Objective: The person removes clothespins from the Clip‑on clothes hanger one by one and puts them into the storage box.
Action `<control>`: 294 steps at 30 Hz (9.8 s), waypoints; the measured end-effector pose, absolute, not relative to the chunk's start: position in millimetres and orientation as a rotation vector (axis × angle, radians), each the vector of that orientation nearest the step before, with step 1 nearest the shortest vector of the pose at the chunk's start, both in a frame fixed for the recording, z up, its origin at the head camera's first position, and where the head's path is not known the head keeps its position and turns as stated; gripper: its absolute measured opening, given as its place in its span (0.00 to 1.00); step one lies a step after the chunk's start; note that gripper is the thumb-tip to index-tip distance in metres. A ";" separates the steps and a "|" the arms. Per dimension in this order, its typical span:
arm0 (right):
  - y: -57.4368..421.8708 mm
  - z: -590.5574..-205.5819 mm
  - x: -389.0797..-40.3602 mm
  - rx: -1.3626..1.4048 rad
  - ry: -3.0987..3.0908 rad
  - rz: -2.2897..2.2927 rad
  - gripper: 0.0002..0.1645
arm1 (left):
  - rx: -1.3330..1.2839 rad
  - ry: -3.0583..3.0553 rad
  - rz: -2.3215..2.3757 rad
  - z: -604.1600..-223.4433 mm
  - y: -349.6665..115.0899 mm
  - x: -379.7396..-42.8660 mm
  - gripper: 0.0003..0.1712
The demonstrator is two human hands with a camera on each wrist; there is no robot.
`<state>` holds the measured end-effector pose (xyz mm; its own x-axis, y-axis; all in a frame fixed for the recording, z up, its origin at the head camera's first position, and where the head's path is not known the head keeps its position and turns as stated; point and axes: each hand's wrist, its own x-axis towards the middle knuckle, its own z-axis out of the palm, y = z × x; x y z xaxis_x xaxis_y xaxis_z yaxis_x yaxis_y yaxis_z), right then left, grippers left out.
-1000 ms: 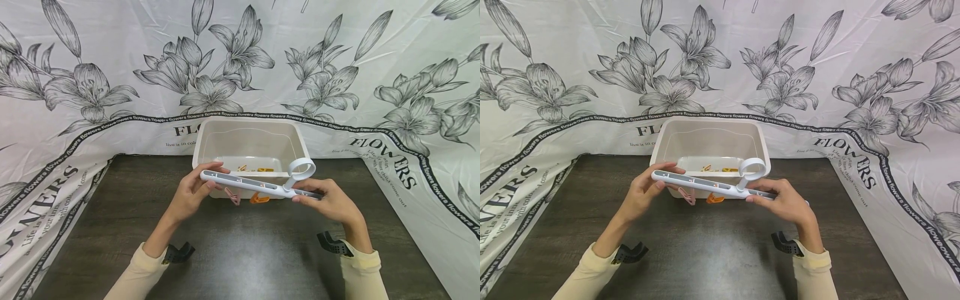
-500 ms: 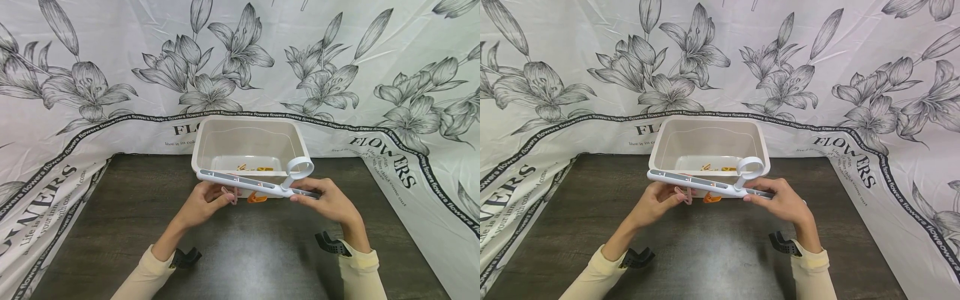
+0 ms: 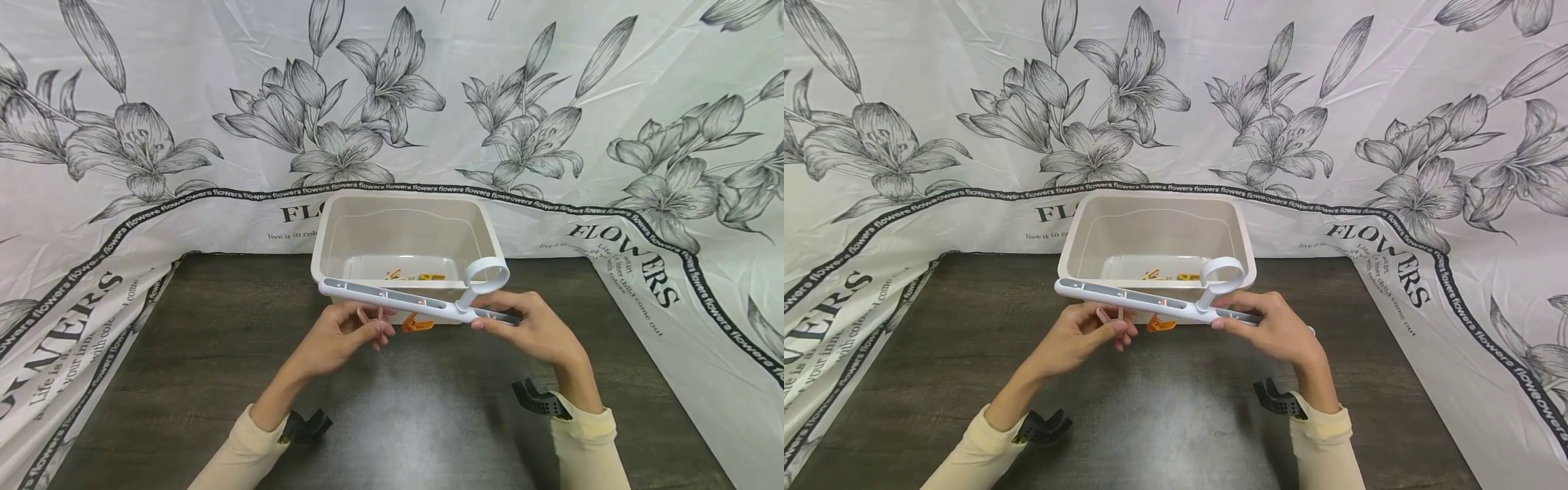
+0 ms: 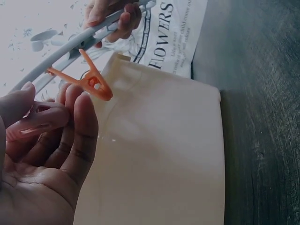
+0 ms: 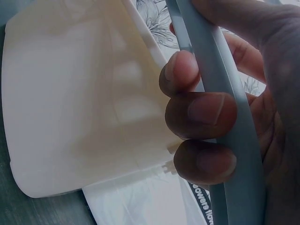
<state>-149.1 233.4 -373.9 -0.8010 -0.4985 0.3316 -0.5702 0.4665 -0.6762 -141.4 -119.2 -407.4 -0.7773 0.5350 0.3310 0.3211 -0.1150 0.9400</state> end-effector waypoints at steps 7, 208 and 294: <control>233.7 -374.7 -149.1 0.955 -2.614 1.251 0.19 | 0.939 2.077 1.982 -409.5 -121.5 -141.7 0.12; 219.7 -367.9 -160.7 1.084 -2.472 1.228 0.21 | 0.697 2.326 2.376 -377.4 -147.2 -139.8 0.04; 243.4 -378.5 -152.7 1.015 -2.561 1.228 0.23 | 0.773 2.997 1.101 -288.9 -158.8 -247.9 0.11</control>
<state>-152.7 243.4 -378.5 -0.7665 -0.5183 0.3794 -0.6203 0.4443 -0.6464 -247.9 -158.8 -288.9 -0.8797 0.3792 0.2869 0.4747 0.6665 0.5747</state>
